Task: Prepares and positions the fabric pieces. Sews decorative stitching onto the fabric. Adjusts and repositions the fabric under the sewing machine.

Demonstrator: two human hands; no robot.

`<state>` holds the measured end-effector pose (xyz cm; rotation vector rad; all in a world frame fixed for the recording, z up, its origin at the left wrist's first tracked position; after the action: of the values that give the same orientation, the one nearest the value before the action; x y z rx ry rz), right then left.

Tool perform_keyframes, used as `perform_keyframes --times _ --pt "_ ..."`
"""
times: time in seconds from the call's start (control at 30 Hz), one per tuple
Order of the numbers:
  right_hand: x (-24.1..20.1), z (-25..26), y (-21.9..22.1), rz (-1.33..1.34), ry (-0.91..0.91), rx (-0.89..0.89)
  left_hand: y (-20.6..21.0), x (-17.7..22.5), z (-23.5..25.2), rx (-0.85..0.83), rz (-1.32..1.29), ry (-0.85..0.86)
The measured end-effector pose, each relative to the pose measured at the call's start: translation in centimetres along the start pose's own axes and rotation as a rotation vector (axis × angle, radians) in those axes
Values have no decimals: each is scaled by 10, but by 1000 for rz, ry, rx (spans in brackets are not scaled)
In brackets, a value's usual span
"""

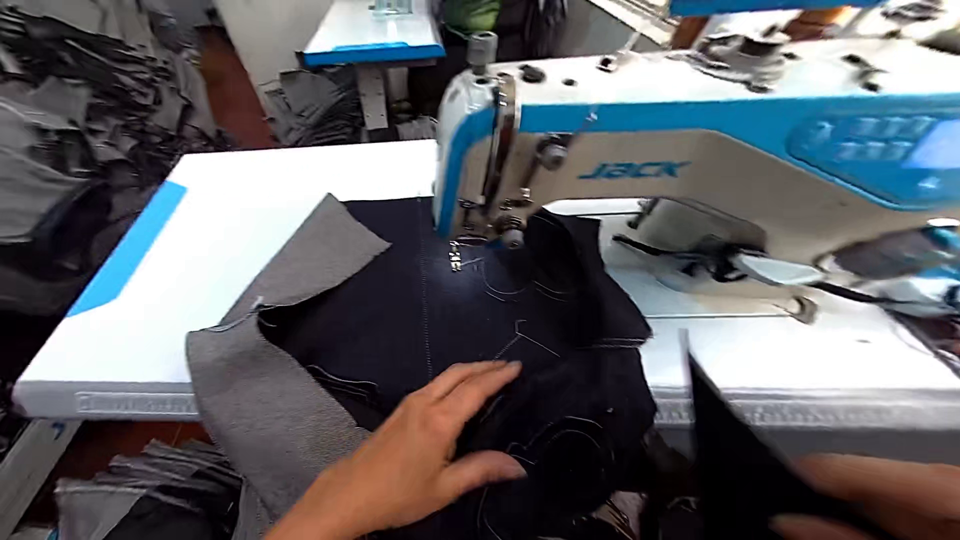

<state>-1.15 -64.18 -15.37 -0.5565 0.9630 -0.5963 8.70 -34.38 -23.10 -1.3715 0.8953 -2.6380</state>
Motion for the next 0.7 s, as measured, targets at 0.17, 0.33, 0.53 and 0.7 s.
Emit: perform_keyframes --times 0.17,0.33,0.53,0.7 --pt "10 87 84 124 -208 161 -35 -21 18 154 -525 -470" --pt "50 135 160 45 -30 95 -78 -67 37 277 -40 -619" --pt "83 139 190 -113 42 94 -72 -101 56 82 466 -588" --pt "95 132 195 -88 89 135 -62 -111 46 203 565 -434"
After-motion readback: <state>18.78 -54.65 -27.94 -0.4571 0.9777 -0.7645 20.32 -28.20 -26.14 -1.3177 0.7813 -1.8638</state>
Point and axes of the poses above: each hand's wrist, its own z-axis towards the middle knuckle, its own y-axis out of the palm, x = y × z, the point moved 1 cm from there along z, towards the middle knuckle, and after that the axes turned 14 degrees about x, right-handed, at the moved point
